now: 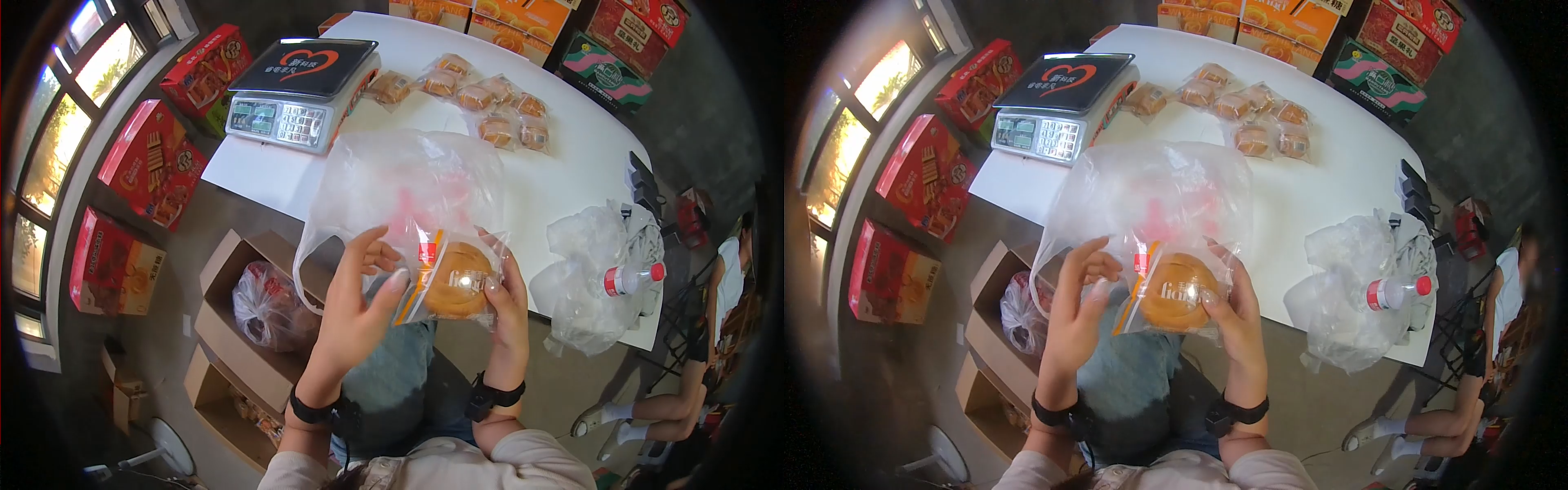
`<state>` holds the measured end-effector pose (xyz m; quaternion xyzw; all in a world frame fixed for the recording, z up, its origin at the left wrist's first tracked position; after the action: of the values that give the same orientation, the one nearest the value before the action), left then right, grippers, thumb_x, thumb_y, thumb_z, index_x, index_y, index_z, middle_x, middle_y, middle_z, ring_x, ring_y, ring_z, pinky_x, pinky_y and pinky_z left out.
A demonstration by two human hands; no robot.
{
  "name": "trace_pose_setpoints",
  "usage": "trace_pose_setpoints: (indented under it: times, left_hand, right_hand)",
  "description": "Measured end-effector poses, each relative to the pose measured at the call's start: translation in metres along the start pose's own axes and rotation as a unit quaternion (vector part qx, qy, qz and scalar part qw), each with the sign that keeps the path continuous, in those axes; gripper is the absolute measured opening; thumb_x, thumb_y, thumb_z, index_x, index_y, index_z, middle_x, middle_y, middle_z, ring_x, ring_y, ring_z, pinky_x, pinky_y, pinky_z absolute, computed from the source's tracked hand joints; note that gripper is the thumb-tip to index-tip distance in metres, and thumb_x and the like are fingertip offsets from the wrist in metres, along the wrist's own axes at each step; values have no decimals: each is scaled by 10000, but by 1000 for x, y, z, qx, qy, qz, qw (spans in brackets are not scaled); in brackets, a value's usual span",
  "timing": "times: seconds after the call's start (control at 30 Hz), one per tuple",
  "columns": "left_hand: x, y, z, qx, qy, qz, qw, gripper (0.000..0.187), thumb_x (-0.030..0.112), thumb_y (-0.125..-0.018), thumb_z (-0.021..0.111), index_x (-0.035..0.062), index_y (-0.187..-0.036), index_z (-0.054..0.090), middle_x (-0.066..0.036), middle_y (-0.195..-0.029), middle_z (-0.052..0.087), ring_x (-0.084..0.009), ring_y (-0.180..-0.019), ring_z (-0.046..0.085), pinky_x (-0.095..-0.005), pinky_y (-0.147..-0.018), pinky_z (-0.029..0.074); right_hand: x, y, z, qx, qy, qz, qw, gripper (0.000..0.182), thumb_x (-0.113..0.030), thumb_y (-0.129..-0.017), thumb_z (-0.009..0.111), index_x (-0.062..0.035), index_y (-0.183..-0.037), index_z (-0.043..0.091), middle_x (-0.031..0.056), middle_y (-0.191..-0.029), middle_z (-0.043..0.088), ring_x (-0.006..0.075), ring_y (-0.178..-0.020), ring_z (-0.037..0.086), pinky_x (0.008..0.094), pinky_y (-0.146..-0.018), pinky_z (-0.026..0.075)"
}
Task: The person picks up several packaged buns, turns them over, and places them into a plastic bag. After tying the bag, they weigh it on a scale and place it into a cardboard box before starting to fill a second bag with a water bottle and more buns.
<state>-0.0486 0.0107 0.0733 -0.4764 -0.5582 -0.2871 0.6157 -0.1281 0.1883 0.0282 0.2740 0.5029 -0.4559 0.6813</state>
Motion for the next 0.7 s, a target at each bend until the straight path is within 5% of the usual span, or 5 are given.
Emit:
trace_pose_setpoints:
  times: [0.23,0.33,0.43,0.53,0.7]
  left_hand:
    - [-18,-8,22,-87,-106,-118,983,567,231,-779,612,-11,-1235,379,-149,-882,573,-233,-897,549,-316,-793,417]
    - [-18,-21,9,-20,-76,-69,995,493,193,-763,625,32,-1194,448,-122,-850,577,-236,-859,555,-315,-768,423]
    - [8,-40,3,-19,-400,136,906,392,68,-689,641,88,-1074,572,-87,-922,565,-241,-882,523,-327,-774,419]
    - [4,-45,6,-137,-430,162,877,448,65,-657,655,133,-1091,569,-60,-994,551,-230,-978,480,-353,-823,384]
    - [-11,-49,9,-57,-589,162,789,420,94,-611,678,147,-1022,611,-24,-1102,521,-210,-1080,408,-413,-900,288]
  right_hand:
    - [-2,1,2,-3,37,-25,999,640,-173,-754,603,26,-1291,317,151,-1347,323,220,-1242,306,332,-1001,275]
    - [6,3,-9,-32,28,10,999,606,-165,-768,575,29,-1285,326,148,-1331,345,214,-1219,340,315,-986,294]
    - [5,6,-12,-65,-33,85,994,573,-159,-774,549,36,-1272,342,139,-1296,389,204,-1188,383,301,-975,306]
    - [10,7,-18,-75,-20,128,989,556,-164,-774,537,40,-1259,360,129,-1255,430,196,-1163,412,298,-973,307]
    - [16,15,-21,-137,-52,179,973,539,-166,-784,523,40,-1256,367,113,-1237,444,186,-1157,416,291,-966,311]
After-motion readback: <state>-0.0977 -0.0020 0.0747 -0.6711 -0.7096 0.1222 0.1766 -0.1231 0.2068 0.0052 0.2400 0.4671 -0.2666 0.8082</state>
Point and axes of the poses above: each hand's wrist, its own y-axis away from the middle knuckle, its own z-axis out of the palm, x = y × z, the point moved 5 cm from there along -y, towards the middle knuckle
